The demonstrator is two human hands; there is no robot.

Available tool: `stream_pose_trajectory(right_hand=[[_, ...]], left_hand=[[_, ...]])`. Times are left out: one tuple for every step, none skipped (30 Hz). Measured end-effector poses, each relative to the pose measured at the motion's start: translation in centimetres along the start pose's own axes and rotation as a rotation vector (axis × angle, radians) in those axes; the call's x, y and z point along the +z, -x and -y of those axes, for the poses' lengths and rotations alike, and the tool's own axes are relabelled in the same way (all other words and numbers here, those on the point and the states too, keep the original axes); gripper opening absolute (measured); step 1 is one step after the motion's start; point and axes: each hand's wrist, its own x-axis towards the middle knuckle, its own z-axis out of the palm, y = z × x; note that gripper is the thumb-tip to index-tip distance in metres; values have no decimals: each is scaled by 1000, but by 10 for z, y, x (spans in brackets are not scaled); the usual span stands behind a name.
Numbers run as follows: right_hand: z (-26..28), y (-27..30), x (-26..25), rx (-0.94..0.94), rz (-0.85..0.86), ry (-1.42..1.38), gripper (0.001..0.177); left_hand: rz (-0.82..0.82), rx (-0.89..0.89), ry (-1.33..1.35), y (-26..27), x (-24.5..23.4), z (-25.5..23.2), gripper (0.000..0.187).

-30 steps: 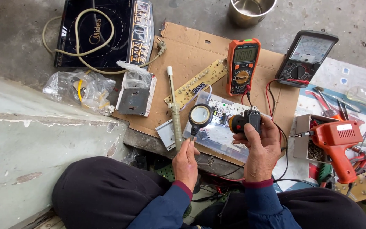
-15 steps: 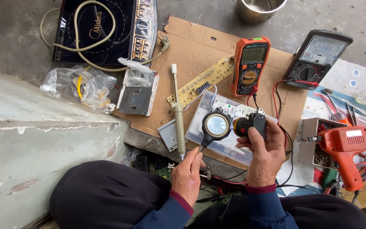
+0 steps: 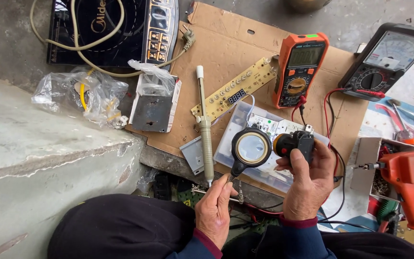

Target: The person sits on the floor and inspects a small circuit board using a magnifying glass. They then pick up a green printed circuit board and examine it closely, turning it over to view both sides.

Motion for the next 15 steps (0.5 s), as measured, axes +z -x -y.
stream_pose_trajectory(right_hand=[[-1,2,-2,4,-2,2,52],[-2,4,-3,-58,9,50,52],[-2,6,-4,-119,19,97,52],[0,11,-5,-117,21,98,52],[2,16,-7,-149,32,152,55],[5,21,-8,-180,45,208,58],[2,28,-11,-179,49,208,58],[0,36,-14,-281,125,259,63],[-2,43,-17,-383,201,309,68],[-5,48,-21,-381,200,312,68],[-8,53,-25,-411,284,362,71],[-11,57,-29,-444,367,412,75],[-12,60,-29,-444,365,416,75],[-13,63,-30,-446,391,461,74],[-13,67,-30,-448,416,507,74]], left_hand=[[3,-4,-2,1,2,2,31],[-7,-9,-9,1,3,4,30],[-16,-15,-16,2,4,6,30],[-18,-17,-17,2,4,7,30],[-14,-49,-15,2,4,8,31],[-11,-82,-12,2,5,9,32],[-15,-85,-12,1,5,8,32],[-18,-82,0,0,5,7,31],[-22,-78,12,-1,5,6,31],[-19,-81,13,-1,3,4,31],[-14,-111,0,-2,2,2,31],[-8,-138,-11,-3,2,0,31],[-5,-139,-8,-4,2,1,31],[-12,-152,-3,-4,1,1,32],[-20,-166,2,-4,1,1,32]])
